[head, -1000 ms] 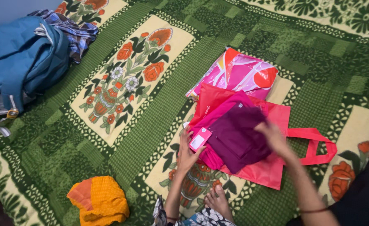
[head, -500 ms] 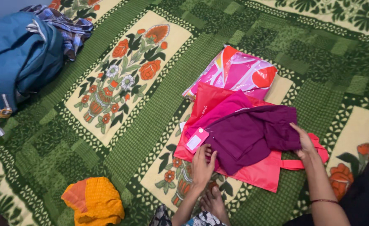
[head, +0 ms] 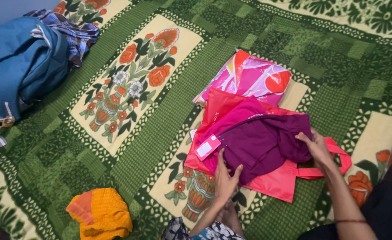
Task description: The person unpacks a red shopping bag on a bed, removes two pairs of folded trousers (one magenta, one pink), and places them back into the bag. The person then carries the bag to a shelf and places it on top of other items.
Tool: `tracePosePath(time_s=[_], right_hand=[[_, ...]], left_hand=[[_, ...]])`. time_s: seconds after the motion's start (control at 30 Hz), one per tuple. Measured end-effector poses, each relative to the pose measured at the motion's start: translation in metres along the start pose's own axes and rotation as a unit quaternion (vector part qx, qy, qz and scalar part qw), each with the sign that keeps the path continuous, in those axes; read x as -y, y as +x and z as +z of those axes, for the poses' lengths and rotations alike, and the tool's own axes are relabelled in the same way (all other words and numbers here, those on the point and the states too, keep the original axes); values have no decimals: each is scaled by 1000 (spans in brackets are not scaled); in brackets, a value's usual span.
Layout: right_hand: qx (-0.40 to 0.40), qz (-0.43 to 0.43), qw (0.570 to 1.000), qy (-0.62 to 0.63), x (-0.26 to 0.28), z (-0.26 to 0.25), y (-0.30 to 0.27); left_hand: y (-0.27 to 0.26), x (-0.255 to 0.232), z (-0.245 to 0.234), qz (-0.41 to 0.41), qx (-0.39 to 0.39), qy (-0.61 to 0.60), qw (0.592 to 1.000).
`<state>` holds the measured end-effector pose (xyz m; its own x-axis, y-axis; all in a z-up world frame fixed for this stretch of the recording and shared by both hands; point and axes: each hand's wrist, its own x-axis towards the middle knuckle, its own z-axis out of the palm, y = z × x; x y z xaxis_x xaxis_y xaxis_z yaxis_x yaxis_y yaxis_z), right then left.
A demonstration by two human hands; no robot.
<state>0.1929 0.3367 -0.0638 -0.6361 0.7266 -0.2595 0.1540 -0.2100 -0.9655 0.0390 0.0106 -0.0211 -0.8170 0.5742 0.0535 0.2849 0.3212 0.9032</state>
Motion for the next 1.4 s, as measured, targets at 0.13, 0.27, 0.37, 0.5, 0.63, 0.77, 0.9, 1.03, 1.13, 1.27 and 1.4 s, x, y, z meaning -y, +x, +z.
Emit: tracePosePath(time_s=[0.13,0.27,0.37,0.5,0.63,0.77,0.9,1.03,1.13,1.27,1.4], right_hand=[[-25,-79,971,-222,58,3,-32],[39,-84,995,-41,101,4,-45],[35,-70,996,-38,124,4,-50],[28,-66,997,-35,134,0,-58],[16,-48,998,23,109,-19,-58],[17,37,999,4,36,-33,-38],[24,80,995,-45,-35,-48,-17],[25,72,994,-80,-65,-57,-7],[-6,52,995,-89,-70,-57,-7],[-33,32,994,-99,-74,-49,-11],[-48,9,993,-111,-74,-44,-9]], left_hand=[[0,-5,6,-162,43,-99,981],[17,-19,-2,-203,120,-99,967],[47,-32,-23,-73,114,-271,953],[79,-39,-74,-3,93,-224,970],[99,-16,-117,35,123,-224,966],[100,28,-120,26,80,-3,996],[90,57,-115,31,53,-12,998],[83,54,-113,-69,39,-86,993],[80,40,-110,-42,-39,-47,997],[67,18,-108,88,-133,68,985],[57,0,-105,69,-131,57,987]])
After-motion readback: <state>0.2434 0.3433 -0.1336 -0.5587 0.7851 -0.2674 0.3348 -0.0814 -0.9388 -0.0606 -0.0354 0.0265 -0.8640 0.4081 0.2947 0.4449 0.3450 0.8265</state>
